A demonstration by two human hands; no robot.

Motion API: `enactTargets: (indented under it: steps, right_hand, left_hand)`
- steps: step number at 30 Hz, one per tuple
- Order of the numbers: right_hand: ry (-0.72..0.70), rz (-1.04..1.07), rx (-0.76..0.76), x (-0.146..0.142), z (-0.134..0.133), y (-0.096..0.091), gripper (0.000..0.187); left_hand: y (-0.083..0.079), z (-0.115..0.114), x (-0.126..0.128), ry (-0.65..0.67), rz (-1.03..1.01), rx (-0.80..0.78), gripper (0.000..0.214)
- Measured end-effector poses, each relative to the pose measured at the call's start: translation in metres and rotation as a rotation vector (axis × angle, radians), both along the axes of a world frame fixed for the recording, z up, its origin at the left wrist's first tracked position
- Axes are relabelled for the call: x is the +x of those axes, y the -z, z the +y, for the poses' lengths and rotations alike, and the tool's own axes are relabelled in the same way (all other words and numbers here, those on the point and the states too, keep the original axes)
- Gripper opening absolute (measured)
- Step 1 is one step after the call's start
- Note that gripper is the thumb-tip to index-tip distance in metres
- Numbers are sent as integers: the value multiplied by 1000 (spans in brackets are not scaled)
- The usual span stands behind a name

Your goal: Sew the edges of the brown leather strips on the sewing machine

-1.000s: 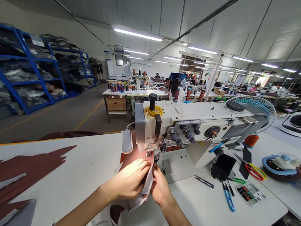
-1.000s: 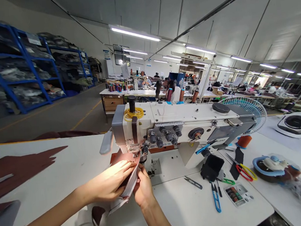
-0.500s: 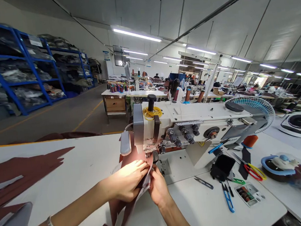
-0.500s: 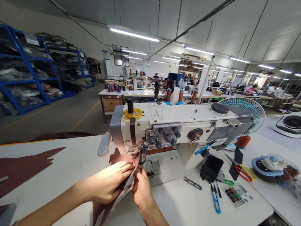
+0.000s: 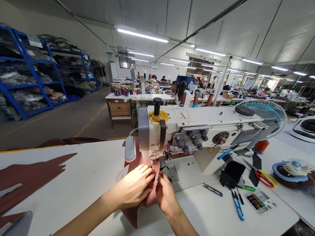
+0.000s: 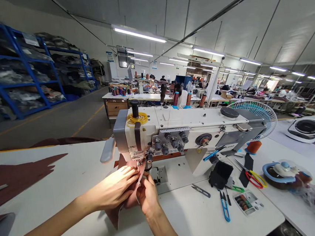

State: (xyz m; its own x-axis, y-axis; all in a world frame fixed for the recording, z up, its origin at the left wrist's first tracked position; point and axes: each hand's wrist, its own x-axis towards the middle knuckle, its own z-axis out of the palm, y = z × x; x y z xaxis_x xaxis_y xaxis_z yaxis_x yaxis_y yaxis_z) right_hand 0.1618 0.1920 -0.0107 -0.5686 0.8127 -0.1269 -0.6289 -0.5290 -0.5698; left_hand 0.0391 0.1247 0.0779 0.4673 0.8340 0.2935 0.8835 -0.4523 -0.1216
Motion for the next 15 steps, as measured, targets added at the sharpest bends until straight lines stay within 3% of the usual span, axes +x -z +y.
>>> enactTargets:
  steps: [15]
  right_hand:
    - [-10,-100,72,9,11,-6,19]
  left_hand:
    - [26,7,5,-93,19,122,27]
